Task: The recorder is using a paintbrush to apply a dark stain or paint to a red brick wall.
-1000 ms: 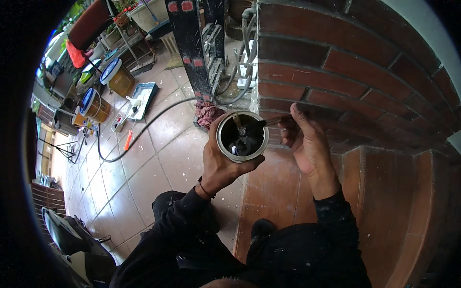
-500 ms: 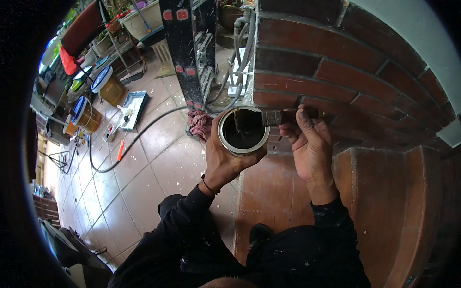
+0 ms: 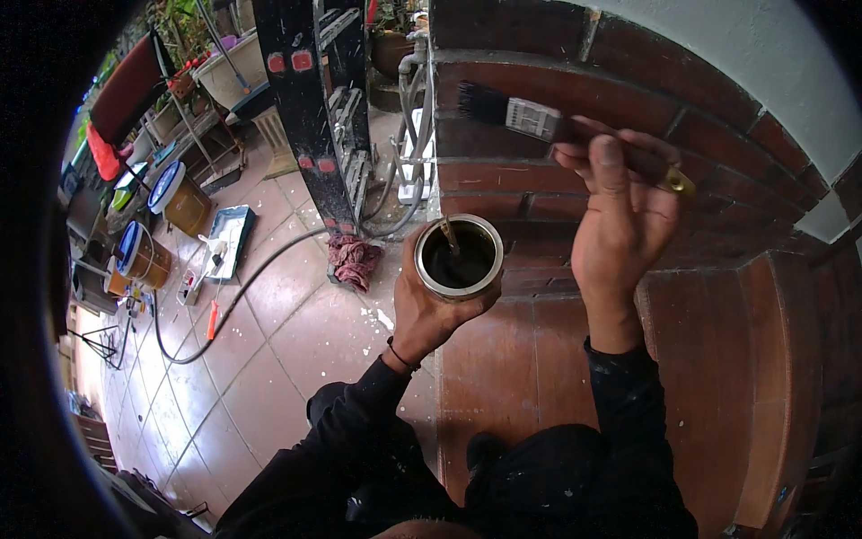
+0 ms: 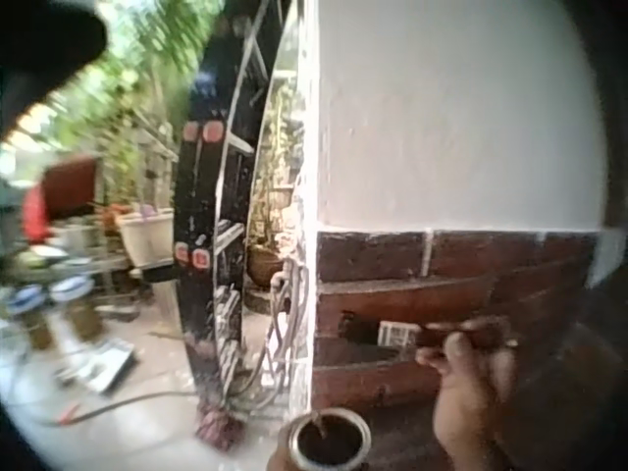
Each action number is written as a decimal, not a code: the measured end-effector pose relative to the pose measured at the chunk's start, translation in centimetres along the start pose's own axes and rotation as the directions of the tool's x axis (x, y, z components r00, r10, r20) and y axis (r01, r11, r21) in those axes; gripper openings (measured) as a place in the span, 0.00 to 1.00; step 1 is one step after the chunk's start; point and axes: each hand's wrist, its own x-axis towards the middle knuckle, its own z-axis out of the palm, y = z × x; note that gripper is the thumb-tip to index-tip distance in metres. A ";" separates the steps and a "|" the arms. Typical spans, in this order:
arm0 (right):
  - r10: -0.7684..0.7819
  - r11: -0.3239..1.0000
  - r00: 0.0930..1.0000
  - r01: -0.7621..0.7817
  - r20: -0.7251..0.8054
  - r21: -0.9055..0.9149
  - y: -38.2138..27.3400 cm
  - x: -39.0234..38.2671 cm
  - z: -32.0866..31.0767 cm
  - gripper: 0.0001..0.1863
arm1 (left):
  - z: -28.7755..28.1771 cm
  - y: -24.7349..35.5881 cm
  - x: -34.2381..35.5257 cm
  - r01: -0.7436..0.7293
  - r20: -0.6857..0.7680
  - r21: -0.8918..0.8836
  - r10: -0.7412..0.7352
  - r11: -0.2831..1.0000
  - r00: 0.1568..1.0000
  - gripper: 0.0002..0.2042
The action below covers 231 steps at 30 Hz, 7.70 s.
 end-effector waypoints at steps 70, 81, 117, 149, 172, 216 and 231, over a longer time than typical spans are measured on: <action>-0.457 0.631 0.856 0.504 0.242 -0.590 -0.6 -1.6 -2.7 0.09 | -4.2 -0.2 -3.6 -0.048 0.076 0.057 0.044 0.997 0.996 0.53; -0.434 0.808 0.867 0.495 0.245 -0.320 0.1 1.6 3.9 0.09 | -3.0 -0.4 -3.3 -0.030 0.075 0.014 0.029 0.999 0.997 0.53; -0.539 0.616 0.765 0.644 0.353 -0.455 0.0 2.6 4.7 0.11 | -3.2 0.0 -3.3 -0.045 0.078 0.029 0.043 0.999 0.996 0.55; -0.643 0.683 0.754 0.645 0.137 -0.342 -2.0 4.3 6.6 0.08 | -3.1 0.0 -3.5 -0.022 0.075 -0.022 0.024 1.000 0.997 0.56; -0.652 0.625 0.756 0.575 0.051 -0.528 -3.8 4.4 2.1 0.09 | -2.7 -0.3 -3.6 -0.010 0.110 -0.024 0.013 1.000 0.994 0.55; -0.628 0.510 0.729 0.650 0.274 -0.563 -3.4 4.1 -1.7 0.07 | -0.2 -3.6 -2.0 0.053 0.228 -0.121 -0.024 0.991 0.973 0.56; -0.558 0.736 0.802 0.598 0.215 -0.317 -2.0 2.9 0.9 0.08 | 0.3 1.8 -2.4 0.071 0.098 -0.008 -0.070 0.997 0.993 0.55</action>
